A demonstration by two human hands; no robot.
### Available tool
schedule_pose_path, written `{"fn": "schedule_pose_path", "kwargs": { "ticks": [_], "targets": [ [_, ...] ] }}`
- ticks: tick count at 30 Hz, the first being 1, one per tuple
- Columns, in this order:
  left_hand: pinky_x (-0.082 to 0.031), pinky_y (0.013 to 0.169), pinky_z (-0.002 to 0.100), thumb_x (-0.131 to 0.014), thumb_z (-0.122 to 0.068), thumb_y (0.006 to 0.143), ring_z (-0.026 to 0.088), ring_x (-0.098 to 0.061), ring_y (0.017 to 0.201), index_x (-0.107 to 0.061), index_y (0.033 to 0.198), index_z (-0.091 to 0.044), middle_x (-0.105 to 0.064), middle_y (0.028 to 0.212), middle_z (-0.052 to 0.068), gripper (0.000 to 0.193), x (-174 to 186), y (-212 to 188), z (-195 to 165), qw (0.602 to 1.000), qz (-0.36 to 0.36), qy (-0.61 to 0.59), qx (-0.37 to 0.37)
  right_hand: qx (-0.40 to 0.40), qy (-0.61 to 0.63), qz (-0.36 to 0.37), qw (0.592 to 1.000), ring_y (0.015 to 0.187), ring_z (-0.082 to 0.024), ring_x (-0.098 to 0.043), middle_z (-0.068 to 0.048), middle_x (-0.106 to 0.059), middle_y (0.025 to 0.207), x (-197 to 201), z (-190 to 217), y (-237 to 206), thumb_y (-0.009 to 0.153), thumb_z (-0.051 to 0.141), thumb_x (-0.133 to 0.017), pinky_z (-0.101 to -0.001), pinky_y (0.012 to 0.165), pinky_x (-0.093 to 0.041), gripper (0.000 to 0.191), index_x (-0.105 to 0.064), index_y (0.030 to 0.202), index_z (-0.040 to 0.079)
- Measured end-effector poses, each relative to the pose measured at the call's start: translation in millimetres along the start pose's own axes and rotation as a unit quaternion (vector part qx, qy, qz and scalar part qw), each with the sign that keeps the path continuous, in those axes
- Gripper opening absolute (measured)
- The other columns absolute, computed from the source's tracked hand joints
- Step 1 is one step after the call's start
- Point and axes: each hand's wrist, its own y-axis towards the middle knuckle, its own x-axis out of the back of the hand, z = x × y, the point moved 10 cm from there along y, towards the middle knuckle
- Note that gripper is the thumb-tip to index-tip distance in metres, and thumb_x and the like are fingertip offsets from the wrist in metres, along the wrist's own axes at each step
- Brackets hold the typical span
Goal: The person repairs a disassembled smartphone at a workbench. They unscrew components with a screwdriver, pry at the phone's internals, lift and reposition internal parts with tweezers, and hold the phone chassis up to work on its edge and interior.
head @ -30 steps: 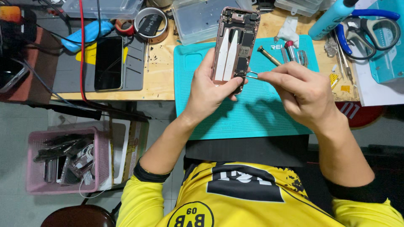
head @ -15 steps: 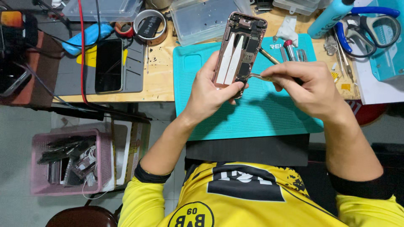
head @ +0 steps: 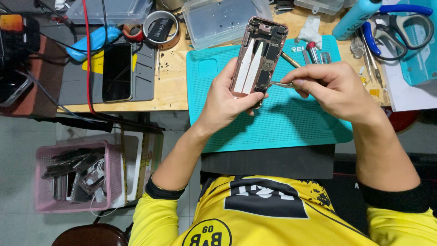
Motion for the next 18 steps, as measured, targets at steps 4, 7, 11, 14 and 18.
{"fn": "schedule_pose_path", "kwargs": {
  "ticks": [4,7,11,14,18],
  "targets": [
    [-0.060,0.062,0.025,-0.076,0.002,0.092,0.009,-0.070,0.084,-0.048,0.145,-0.001,-0.070,0.108,0.006,0.060,1.3,-1.0,-1.1,1.000,-0.004,0.010,-0.013,-0.002,0.039,0.004,0.999,0.074,-0.006,-0.054,-0.001,-0.062,0.078,-0.7,-2.3,0.0,0.102,0.003,-0.059,-0.0221,0.061,-0.042,0.021,-0.074,0.118,0.000],
    [-0.060,0.063,0.026,-0.076,0.004,0.093,0.011,-0.071,0.086,-0.048,0.144,-0.001,-0.070,0.108,0.007,0.059,1.5,-2.1,-1.2,1.000,0.004,0.002,-0.020,0.001,0.037,0.001,0.999,0.075,-0.007,-0.055,-0.001,-0.062,0.079,0.1,-3.2,0.4,0.103,0.003,-0.059,-0.0219,0.062,-0.043,0.020,-0.073,0.117,-0.001],
    [-0.061,0.062,0.026,-0.068,0.003,0.097,0.014,-0.075,0.091,-0.044,0.147,-0.002,-0.072,0.110,0.009,0.056,1.9,0.7,5.2,0.997,0.012,-0.070,0.009,0.014,0.036,0.010,0.999,0.075,-0.007,-0.056,-0.001,-0.063,0.079,-1.0,-3.4,2.1,0.103,0.003,-0.059,-0.0221,0.063,-0.044,0.020,-0.073,0.117,-0.001],
    [-0.061,0.061,0.026,-0.067,0.003,0.096,0.016,-0.076,0.092,-0.042,0.147,-0.003,-0.072,0.110,0.009,0.057,3.2,0.0,6.1,0.997,0.009,-0.080,0.017,0.014,0.052,0.010,0.998,0.076,-0.007,-0.057,-0.001,-0.063,0.081,-0.7,-5.7,2.6,0.103,0.003,-0.059,-0.0218,0.065,-0.045,0.020,-0.073,0.116,-0.002],
    [-0.060,0.061,0.026,-0.070,0.006,0.094,0.016,-0.075,0.092,-0.044,0.145,-0.002,-0.072,0.112,0.009,0.057,5.5,0.2,5.4,0.997,-0.003,-0.075,0.012,0.021,0.144,-0.037,0.989,0.069,-0.001,-0.049,0.006,-0.057,0.077,6.6,-9.3,4.7,0.106,0.010,-0.060,-0.0165,0.059,-0.038,0.023,-0.073,0.124,0.003]
  ]
}}
